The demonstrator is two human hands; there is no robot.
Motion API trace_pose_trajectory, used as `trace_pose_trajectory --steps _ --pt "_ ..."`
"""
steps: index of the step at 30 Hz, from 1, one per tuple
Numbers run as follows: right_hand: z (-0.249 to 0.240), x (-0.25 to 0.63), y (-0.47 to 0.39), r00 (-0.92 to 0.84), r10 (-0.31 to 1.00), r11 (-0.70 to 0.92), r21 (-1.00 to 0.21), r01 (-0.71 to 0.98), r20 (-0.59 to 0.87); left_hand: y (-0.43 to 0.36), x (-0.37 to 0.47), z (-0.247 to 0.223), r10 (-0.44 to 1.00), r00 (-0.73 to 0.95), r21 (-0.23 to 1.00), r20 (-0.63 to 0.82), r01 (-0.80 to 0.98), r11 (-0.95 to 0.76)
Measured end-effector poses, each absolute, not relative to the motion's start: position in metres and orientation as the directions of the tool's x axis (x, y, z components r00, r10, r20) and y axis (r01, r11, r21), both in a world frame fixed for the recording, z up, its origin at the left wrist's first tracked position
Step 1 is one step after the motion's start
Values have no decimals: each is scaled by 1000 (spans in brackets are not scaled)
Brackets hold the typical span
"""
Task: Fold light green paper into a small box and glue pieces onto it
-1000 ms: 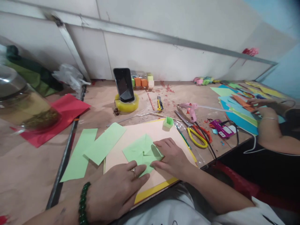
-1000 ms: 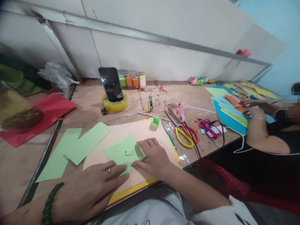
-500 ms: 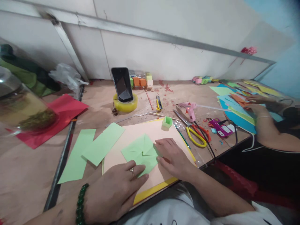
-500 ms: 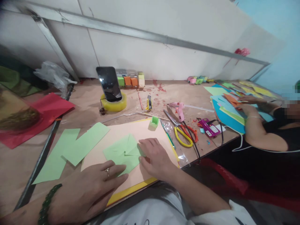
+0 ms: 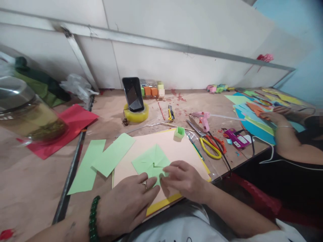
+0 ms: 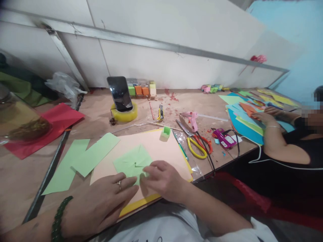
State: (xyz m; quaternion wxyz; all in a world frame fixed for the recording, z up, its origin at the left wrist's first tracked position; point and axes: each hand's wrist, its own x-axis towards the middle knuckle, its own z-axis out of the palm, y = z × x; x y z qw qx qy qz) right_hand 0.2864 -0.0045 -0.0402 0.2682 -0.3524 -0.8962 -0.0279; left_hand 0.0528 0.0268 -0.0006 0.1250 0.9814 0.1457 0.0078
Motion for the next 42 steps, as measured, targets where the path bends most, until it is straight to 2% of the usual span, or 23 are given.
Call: trace_pose_trajectory --steps 3,9,14,20,24,27,29,32,37,42 --pt "-40 288 -4 -691 598 779 -91 620 407 26 56 1 279 960 233 -26 277 -932" --pt "-38 309 -2 -652 634 746 -105 658 415 23 49 -5 308 951 227 29 294 -928" --pt "-36 313 -8 -586 694 699 -196 688 417 19 54 -3 299 952 195 -65 306 -932" --pt "-31 295 -12 -618 700 696 -147 703 359 12 71 1 412 906 103 -99 421 -901" --pt "-33 303 -12 -570 736 644 -117 756 366 3 66 2 467 882 118 -63 471 -874" --pt "-38 312 -13 -553 727 639 -106 762 407 -3 60 -5 488 871 122 52 479 -869" --pt "-42 314 -13 -531 711 646 -131 752 461 -5 60 -11 505 851 97 144 496 -863" --pt "-48 313 -13 -497 679 683 -216 698 541 -8 66 -16 554 817 116 161 542 -832" --pt "-47 314 -15 -508 706 700 -383 602 493 -14 81 -15 646 747 133 157 632 -764" --pt "-39 312 -16 -591 645 757 -305 577 484 -17 87 -13 702 708 90 76 696 -712"
